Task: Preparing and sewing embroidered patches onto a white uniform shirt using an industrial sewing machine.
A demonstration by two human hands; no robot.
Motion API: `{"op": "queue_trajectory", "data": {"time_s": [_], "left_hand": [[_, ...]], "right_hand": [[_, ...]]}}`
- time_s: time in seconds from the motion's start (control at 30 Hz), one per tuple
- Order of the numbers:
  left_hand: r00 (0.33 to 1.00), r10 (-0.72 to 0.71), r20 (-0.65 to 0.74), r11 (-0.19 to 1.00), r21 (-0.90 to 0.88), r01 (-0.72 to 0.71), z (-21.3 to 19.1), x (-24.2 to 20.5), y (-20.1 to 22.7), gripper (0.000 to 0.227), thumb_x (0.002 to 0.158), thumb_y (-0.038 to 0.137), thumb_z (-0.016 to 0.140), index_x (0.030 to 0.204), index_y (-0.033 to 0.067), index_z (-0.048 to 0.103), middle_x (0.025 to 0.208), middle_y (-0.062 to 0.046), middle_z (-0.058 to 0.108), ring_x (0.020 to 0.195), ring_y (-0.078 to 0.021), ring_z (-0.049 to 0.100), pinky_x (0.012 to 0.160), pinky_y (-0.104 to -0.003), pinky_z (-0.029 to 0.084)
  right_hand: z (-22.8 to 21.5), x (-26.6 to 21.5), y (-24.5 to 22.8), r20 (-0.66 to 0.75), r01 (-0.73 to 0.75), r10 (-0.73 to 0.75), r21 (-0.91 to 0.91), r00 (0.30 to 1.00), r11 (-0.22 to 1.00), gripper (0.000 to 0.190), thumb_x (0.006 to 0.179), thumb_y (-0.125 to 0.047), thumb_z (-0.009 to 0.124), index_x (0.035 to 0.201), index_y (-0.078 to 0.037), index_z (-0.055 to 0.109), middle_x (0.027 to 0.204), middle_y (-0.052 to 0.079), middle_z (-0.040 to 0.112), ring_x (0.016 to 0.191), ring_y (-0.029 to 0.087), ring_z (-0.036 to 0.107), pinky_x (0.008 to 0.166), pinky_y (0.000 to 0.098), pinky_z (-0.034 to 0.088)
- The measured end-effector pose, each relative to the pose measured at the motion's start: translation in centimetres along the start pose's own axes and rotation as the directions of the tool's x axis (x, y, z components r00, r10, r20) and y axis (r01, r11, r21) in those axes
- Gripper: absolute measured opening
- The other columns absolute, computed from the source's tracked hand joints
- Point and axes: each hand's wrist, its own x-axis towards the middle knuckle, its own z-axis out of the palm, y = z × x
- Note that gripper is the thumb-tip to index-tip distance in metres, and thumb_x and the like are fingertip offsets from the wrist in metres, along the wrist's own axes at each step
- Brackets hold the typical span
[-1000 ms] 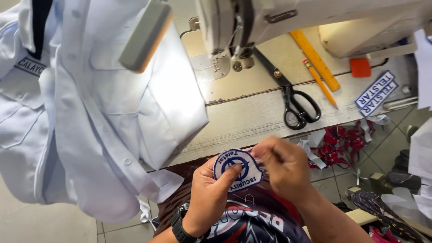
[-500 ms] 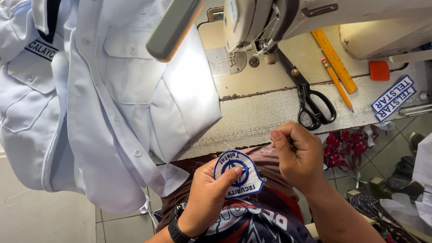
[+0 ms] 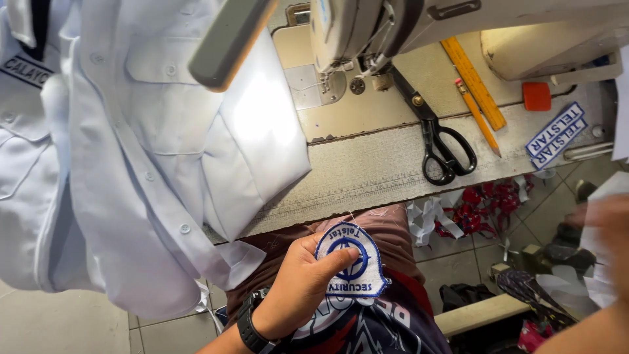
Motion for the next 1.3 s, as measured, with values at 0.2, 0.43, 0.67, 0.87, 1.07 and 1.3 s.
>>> {"op": "queue_trajectory", "data": {"time_s": [0.2,0.43,0.67,0.87,1.07,1.3], "left_hand": [[0.978,-0.120,0.171,0.968,0.238,0.077,0.7,0.2,-1.0,0.014,0.091,0.013,0.072,0.097,0.0010,0.075,0.080,-0.003,0.074,0.069,-0.0102,0.066,0.064,-0.027,0.057],[0.989,-0.038,0.141,0.943,0.333,-0.011,-1.1,0.2,-3.1,0.012,0.094,0.013,0.073,0.085,0.0086,0.066,0.074,0.004,0.061,0.067,-0.0054,0.053,0.061,-0.025,0.046],[0.979,-0.181,0.097,0.943,0.301,0.145,-1.7,1.4,-4.2,0.009,0.091,0.013,0.071,0.089,0.0040,0.070,0.078,-0.003,0.071,0.067,-0.0110,0.064,0.065,-0.028,0.056],[0.963,-0.257,0.079,0.926,0.307,0.222,-1.3,1.9,-4.4,0.009,0.091,0.011,0.070,0.089,0.0030,0.070,0.076,-0.003,0.070,0.066,-0.0120,0.063,0.064,-0.028,0.054],[0.949,-0.279,0.145,0.891,0.409,0.199,-0.5,2.4,-4.5,0.011,0.092,0.011,0.070,0.082,0.0069,0.065,0.074,0.001,0.065,0.065,-0.0076,0.057,0.062,-0.026,0.049],[0.919,-0.394,0.009,0.830,0.434,0.351,0.1,2.8,-3.9,0.010,0.091,0.009,0.070,0.086,0.0006,0.070,0.075,-0.007,0.072,0.063,-0.0141,0.066,0.061,-0.026,0.053]], "right_hand": [[15.4,1.8,-22.5,0.223,-0.168,0.092,0.353,0.971,0.920,0.034,0.094,-0.030,0.063,0.119,-0.008,0.072,0.098,0.005,0.078,0.090,0.017,0.075,0.084,0.0302,0.059],[20.2,3.7,-25.8,0.261,0.049,-0.180,0.440,0.948,0.896,0.014,0.095,-0.016,0.066,0.085,-0.008,0.071,0.077,0.002,0.071,0.065,0.014,0.067,0.061,0.0274,0.052],[21.9,2.4,-17.5,-0.026,-0.418,0.473,0.427,0.881,0.802,0.028,0.106,-0.021,0.057,0.083,-0.008,0.065,0.075,0.006,0.066,0.069,0.016,0.060,0.067,0.0307,0.050],[21.5,0.4,-15.5,0.123,-0.498,0.487,0.337,0.864,0.799,0.033,0.103,-0.037,0.059,0.095,-0.007,0.069,0.072,0.002,0.062,0.057,0.010,0.047,0.053,0.0261,0.037],[22.5,0.4,-19.6,0.208,-0.236,0.146,0.527,0.967,0.816,0.013,0.098,-0.012,0.063,0.086,-0.007,0.068,0.083,0.005,0.069,0.071,0.013,0.061,0.066,0.0261,0.052],[21.9,1.0,-9.7,0.020,-0.575,0.575,-0.011,0.818,0.818,0.055,0.105,-0.022,0.064,0.060,-0.007,0.038,0.055,0.003,0.042,0.058,0.010,0.032,0.054,0.0327,0.026]]}}
